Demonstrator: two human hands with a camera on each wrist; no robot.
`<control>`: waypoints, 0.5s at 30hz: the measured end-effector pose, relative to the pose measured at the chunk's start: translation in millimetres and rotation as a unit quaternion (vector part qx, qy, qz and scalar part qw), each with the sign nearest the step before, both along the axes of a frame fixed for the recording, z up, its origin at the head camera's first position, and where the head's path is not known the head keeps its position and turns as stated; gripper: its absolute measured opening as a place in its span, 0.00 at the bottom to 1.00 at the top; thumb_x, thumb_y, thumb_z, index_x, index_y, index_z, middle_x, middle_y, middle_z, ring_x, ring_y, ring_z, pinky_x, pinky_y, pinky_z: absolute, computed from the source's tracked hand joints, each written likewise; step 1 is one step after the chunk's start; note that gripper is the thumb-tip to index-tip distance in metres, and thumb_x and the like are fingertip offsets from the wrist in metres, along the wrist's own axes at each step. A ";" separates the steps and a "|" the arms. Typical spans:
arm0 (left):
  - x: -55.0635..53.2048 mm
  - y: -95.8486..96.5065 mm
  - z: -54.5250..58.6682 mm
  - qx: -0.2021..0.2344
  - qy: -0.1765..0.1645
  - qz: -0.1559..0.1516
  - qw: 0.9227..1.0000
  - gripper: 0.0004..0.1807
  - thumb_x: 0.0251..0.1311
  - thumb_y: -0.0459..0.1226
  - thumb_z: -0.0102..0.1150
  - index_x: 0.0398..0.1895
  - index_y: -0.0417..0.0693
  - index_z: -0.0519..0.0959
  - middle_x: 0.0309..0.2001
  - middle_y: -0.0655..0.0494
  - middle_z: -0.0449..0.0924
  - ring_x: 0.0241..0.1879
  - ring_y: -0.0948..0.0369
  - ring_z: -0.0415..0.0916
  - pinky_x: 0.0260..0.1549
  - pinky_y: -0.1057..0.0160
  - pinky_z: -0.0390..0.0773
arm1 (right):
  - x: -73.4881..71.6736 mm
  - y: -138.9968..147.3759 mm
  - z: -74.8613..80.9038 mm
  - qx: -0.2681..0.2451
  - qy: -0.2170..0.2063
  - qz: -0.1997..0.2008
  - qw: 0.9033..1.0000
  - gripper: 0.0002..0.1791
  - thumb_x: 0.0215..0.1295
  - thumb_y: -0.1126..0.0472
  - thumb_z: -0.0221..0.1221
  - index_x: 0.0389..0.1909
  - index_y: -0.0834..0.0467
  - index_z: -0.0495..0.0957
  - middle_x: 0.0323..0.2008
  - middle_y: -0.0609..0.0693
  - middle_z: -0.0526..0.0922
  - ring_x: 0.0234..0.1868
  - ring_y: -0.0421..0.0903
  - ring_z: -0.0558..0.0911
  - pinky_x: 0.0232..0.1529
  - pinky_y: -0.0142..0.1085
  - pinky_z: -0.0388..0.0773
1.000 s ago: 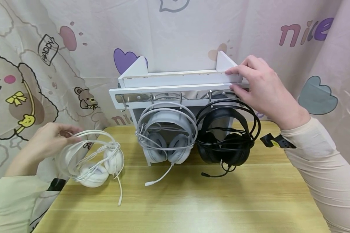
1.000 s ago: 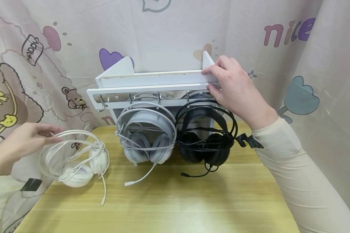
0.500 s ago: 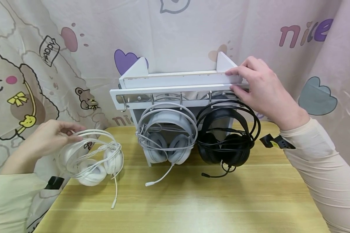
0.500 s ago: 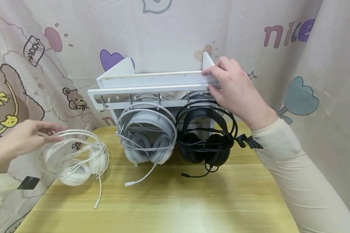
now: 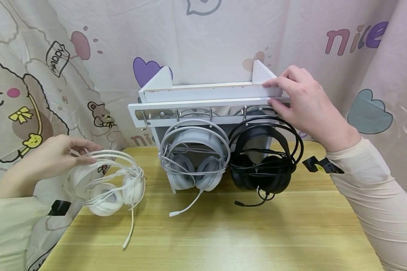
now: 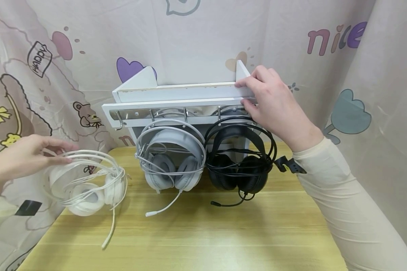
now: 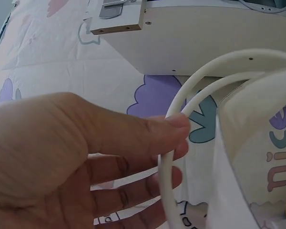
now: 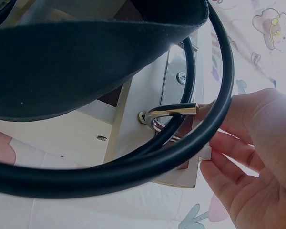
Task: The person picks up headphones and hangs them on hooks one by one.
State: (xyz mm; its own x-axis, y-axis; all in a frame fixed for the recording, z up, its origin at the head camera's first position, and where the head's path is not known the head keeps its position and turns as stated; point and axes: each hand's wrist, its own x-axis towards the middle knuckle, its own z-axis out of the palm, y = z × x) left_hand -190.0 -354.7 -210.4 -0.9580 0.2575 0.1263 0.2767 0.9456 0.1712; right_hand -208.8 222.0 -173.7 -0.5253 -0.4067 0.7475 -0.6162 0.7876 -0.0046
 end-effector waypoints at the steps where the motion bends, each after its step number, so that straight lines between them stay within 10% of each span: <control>1: -0.1 0.1 0.3 -0.003 0.001 -0.007 1.000 0.18 0.63 0.39 0.76 0.56 0.50 0.89 0.43 0.54 0.91 0.42 0.58 0.86 0.35 0.65 0.78 | 0.0 0.0 0.0 0.000 0.000 0.000 1.000 0.17 0.67 0.72 0.68 0.56 0.65 0.85 0.44 0.63 0.78 0.46 0.61 0.73 0.43 0.49 0.70; 15: 3.5 7.2 6.3 -0.004 0.017 -0.051 0.999 0.19 0.61 0.40 0.78 0.56 0.56 0.89 0.48 0.56 0.92 0.40 0.76 0.82 0.39 0.68 0.82 | -0.3 0.0 -0.5 0.001 0.001 0.000 1.000 0.17 0.67 0.72 0.69 0.57 0.65 0.85 0.44 0.63 0.78 0.46 0.60 0.73 0.42 0.48 0.70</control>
